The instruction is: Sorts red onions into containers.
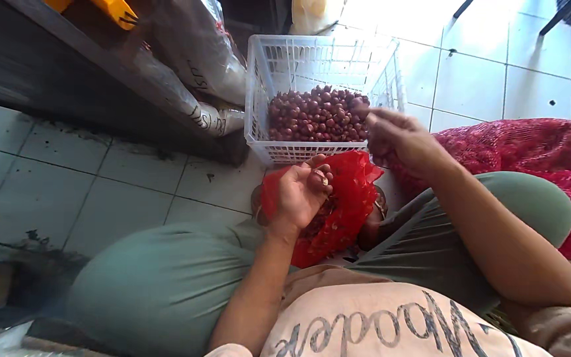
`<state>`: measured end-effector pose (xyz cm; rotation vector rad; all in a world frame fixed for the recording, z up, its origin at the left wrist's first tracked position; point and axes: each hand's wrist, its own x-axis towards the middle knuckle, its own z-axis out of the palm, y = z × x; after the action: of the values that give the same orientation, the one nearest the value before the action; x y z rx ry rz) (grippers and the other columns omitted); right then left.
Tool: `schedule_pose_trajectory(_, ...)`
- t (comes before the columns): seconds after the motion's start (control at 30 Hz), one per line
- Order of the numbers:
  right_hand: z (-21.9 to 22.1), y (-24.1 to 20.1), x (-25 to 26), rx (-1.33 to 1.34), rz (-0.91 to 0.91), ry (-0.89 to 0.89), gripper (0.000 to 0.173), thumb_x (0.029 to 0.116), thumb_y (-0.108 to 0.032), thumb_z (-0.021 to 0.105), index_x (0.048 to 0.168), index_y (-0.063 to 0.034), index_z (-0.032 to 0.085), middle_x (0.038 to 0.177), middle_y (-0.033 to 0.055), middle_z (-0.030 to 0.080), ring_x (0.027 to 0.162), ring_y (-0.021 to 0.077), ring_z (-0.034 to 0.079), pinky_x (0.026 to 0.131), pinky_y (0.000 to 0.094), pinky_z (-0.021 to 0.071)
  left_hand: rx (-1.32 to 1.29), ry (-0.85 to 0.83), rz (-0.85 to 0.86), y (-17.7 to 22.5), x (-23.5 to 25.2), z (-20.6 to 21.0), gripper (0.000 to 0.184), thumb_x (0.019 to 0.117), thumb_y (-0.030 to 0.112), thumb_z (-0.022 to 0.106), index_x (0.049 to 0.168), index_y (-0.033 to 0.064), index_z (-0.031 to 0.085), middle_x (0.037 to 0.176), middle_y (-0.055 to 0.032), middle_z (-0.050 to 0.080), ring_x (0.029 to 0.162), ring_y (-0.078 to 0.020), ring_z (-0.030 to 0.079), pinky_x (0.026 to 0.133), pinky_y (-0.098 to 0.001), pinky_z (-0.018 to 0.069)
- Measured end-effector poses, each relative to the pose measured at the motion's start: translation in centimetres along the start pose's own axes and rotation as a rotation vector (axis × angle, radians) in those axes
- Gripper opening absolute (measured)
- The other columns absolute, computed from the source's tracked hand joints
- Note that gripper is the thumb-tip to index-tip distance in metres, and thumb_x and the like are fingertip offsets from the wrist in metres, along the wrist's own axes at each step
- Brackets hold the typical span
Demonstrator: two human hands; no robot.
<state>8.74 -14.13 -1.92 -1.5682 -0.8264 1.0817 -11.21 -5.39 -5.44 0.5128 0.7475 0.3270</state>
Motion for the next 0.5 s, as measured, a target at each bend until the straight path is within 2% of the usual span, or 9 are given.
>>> schedule_pose_trajectory(0.07,1.4,0.9,-0.9,-0.144,-0.079,-0.170,0.026,0.1044,-0.017,0.055,0.123,-0.0008,0.065,0.070,-0.0043,0.059,0.052,0.0015,0.053,0.048,0.0202,0.0489,0.122,-0.031,0.100,-0.4,-0.1,0.0,0.038,0.1058,0.014,0.021,0.124,0.0151,0.054,0.097,0.0020,0.064,0.074,-0.0048,0.063,0.066,-0.0195,0.0546)
schedule_pose_trajectory(0.13,3.0,1.9,-1.4,-0.296,-0.171,-0.210,0.028,0.0952,-0.021,0.072,0.118,-0.0041,0.071,0.069,-0.0051,0.058,0.052,-0.0015,0.049,0.049,0.0167,0.0432,0.218,-0.078,0.163,-0.6,-0.2,0.0,0.033,0.1038,0.007,0.031,0.132,0.0173,0.045,0.106,0.0033,0.061,0.082,-0.0024,0.062,0.074,-0.0195,0.0536)
schedule_pose_trajectory(0.2,3.9,2.7,-1.4,-0.356,-0.230,-0.154,0.031,0.0912,-0.022,0.077,0.114,-0.0029,0.071,0.072,-0.0054,0.059,0.056,-0.0046,0.049,0.053,0.0132,0.0429,0.261,-0.090,0.196,-0.6,-0.2,-0.1,0.024,0.1077,0.010,0.042,0.130,0.0195,0.044,0.107,0.0063,0.062,0.087,0.0008,0.063,0.080,-0.0179,0.0539)
schedule_pose_trajectory(0.3,3.5,2.8,-1.0,-0.208,-0.216,-0.097,0.018,0.0931,-0.014,0.075,0.106,-0.0020,0.072,0.071,-0.0055,0.065,0.052,-0.0045,0.052,0.049,0.0130,0.0457,0.223,-0.094,0.262,-0.8,0.3,-0.7,0.021,0.1031,0.006,0.054,0.120,0.0177,0.056,0.108,0.0069,0.068,0.092,-0.0010,0.067,0.086,-0.0190,0.0564)
schedule_pose_trajectory(0.4,3.1,2.6,-1.2,-0.142,-0.209,-0.078,0.009,0.0986,-0.010,0.066,0.097,-0.0030,0.071,0.069,-0.0072,0.065,0.052,-0.0048,0.053,0.049,0.0130,0.0466,0.231,-0.119,0.336,-1.0,0.5,-1.2,0.025,0.0996,0.003,0.060,0.119,0.0175,0.066,0.109,0.0069,0.071,0.096,-0.0035,0.069,0.088,-0.0217,0.0575)
schedule_pose_trajectory(0.5,3.0,2.6,-1.2,-0.255,-0.269,-0.051,0.013,0.1015,-0.013,0.062,0.097,-0.0030,0.069,0.069,-0.0067,0.061,0.054,-0.0059,0.053,0.052,0.0117,0.0462,0.284,-0.148,0.376,-1.2,0.3,-1.1,0.032,0.0964,0.001,0.064,0.125,0.0164,0.064,0.108,0.0070,0.072,0.094,-0.0027,0.070,0.085,-0.0205,0.0578)
